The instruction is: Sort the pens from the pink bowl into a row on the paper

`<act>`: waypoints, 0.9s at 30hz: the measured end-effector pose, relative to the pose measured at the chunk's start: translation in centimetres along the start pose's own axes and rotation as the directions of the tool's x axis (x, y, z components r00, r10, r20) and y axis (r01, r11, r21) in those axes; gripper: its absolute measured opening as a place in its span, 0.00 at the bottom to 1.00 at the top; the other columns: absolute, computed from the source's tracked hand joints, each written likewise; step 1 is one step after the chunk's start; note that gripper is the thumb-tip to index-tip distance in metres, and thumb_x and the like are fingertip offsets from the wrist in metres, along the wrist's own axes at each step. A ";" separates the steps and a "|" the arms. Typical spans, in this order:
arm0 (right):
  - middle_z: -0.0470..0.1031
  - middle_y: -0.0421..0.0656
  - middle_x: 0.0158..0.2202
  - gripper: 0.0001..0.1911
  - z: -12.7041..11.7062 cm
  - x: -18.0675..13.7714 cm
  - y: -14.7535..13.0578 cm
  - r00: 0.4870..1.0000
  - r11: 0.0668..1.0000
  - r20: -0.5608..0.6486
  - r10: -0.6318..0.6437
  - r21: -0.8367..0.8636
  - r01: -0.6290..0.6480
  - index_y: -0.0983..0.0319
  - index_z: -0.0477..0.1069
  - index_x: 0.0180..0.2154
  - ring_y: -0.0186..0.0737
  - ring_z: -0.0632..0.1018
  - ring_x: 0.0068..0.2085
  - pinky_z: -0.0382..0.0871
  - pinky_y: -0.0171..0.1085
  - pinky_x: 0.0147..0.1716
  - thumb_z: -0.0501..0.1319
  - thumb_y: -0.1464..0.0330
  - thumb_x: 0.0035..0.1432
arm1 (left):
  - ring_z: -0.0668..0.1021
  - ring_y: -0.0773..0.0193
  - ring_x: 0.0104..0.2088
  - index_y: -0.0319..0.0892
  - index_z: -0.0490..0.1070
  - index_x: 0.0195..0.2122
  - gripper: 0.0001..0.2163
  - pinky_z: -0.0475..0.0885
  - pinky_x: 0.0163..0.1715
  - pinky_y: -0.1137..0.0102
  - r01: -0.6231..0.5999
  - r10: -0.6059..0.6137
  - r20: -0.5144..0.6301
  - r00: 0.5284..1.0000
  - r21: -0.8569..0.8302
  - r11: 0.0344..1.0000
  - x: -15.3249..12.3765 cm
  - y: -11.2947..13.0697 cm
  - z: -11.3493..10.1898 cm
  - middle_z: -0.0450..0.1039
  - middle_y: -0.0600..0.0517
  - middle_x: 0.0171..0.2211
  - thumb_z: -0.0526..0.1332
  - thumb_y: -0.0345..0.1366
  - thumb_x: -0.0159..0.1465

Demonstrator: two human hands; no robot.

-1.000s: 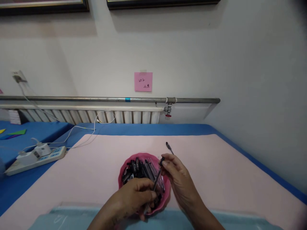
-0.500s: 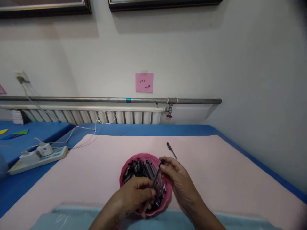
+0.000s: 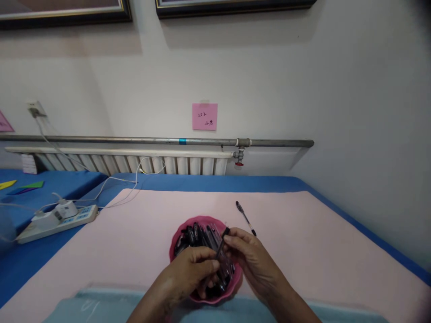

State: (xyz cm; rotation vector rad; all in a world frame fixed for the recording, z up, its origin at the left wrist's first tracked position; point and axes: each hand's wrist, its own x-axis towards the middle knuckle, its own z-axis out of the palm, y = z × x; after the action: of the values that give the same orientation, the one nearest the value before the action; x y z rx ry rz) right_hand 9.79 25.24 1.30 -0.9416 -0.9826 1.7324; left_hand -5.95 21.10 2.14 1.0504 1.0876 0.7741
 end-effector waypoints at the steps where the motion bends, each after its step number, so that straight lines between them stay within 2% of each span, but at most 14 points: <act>1: 0.71 0.37 0.20 0.10 0.0 0.0 0.1 1.000 1.000 0.013 0.002 -0.008 -0.002 0.63 0.71 0.23 0.31 0.68 0.23 0.61 0.31 0.25 0.70 0.65 0.43 | 0.65 0.72 0.15 0.41 0.71 0.24 0.10 0.59 0.16 0.75 -0.004 0.004 -0.009 1.000 -0.006 1.000 0.0 0.0 0.0 0.67 0.55 0.18 0.63 0.43 0.53; 6: 0.70 0.37 0.18 0.12 0.2 0.3 1.0 0.997 0.999 0.073 0.005 -0.042 -0.001 0.63 0.71 0.23 0.32 0.69 0.21 0.61 0.33 0.24 0.69 0.62 0.44 | 0.65 0.73 0.14 0.41 0.70 0.25 0.09 0.59 0.16 0.75 -0.035 0.034 -0.036 0.999 -0.017 0.999 0.2 -0.1 0.2 0.67 0.56 0.19 0.61 0.42 0.55; 11: 0.72 0.38 0.20 0.14 0.6 0.2 1.6 0.997 0.995 0.079 -0.018 -0.095 0.026 0.63 0.72 0.25 0.35 0.71 0.21 0.64 0.36 0.24 0.67 0.59 0.46 | 0.64 0.74 0.14 0.41 0.69 0.24 0.10 0.59 0.15 0.75 -0.062 0.061 -0.037 0.997 -0.040 0.997 0.4 -0.3 0.2 0.66 0.57 0.18 0.61 0.42 0.55; 14: 0.73 0.39 0.22 0.13 0.5 0.2 1.4 0.997 0.988 0.039 -0.064 -0.139 0.069 0.63 0.74 0.28 0.34 0.70 0.22 0.64 0.35 0.24 0.66 0.60 0.46 | 0.65 0.73 0.15 0.40 0.70 0.26 0.12 0.60 0.15 0.76 -0.071 0.069 -0.036 0.997 -0.048 0.996 0.4 -0.1 -0.2 0.66 0.57 0.18 0.63 0.45 0.53; 17: 0.74 0.40 0.27 0.16 -0.2 0.1 0.6 0.979 0.954 -0.075 -0.188 -0.251 0.164 0.62 0.75 0.36 0.35 0.71 0.25 0.65 0.35 0.27 0.64 0.58 0.48 | 0.66 0.73 0.16 0.38 0.71 0.30 0.16 0.61 0.15 0.76 -0.094 0.083 -0.106 0.991 -0.100 0.991 0.2 0.3 -1.1 0.67 0.57 0.19 0.65 0.47 0.51; 19: 0.74 0.41 0.29 0.15 -1.1 0.2 -0.1 0.946 0.899 -0.145 -0.290 -0.380 0.217 0.61 0.75 0.35 0.36 0.71 0.27 0.65 0.36 0.29 0.61 0.58 0.50 | 0.67 0.72 0.18 0.38 0.72 0.34 0.17 0.62 0.16 0.76 -0.111 0.084 -0.188 0.979 -0.139 0.984 0.1 0.7 -1.8 0.68 0.56 0.20 0.66 0.46 0.50; 21: 0.74 0.41 0.30 0.10 -1.9 0.2 -0.6 0.924 0.834 -0.153 -0.351 -0.500 0.234 0.60 0.74 0.32 0.39 0.71 0.29 0.64 0.36 0.30 0.59 0.61 0.52 | 0.69 0.71 0.20 0.37 0.72 0.35 0.17 0.64 0.18 0.76 -0.133 0.087 -0.254 0.963 -0.169 0.977 0.0 0.9 -2.4 0.68 0.56 0.21 0.67 0.44 0.50; 24: 0.75 0.43 0.32 0.06 -2.4 0.3 -0.6 0.914 0.704 -0.068 -0.400 -0.662 0.259 0.58 0.74 0.27 0.44 0.73 0.36 0.65 0.39 0.36 0.58 0.66 0.51 | 0.71 0.70 0.24 0.37 0.73 0.35 0.15 0.66 0.21 0.75 -0.162 0.087 -0.317 0.944 -0.219 0.962 -0.1 1.1 -2.9 0.70 0.54 0.23 0.67 0.40 0.49; 27: 0.75 0.44 0.38 0.07 -2.1 0.4 0.2 0.906 0.540 0.052 -0.420 -0.788 0.296 0.57 0.75 0.27 0.49 0.72 0.44 0.63 0.45 0.45 0.58 0.69 0.48 | 0.71 0.69 0.25 0.37 0.73 0.35 0.14 0.66 0.22 0.75 -0.166 0.083 -0.334 0.939 -0.226 0.960 -0.2 1.2 -2.9 0.71 0.54 0.24 0.67 0.37 0.48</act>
State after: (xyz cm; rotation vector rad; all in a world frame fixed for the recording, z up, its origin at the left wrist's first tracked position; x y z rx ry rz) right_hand 11.51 25.97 0.24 -1.2595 -1.7632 0.8117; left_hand -8.78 22.15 3.07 0.7981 1.1673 1.1865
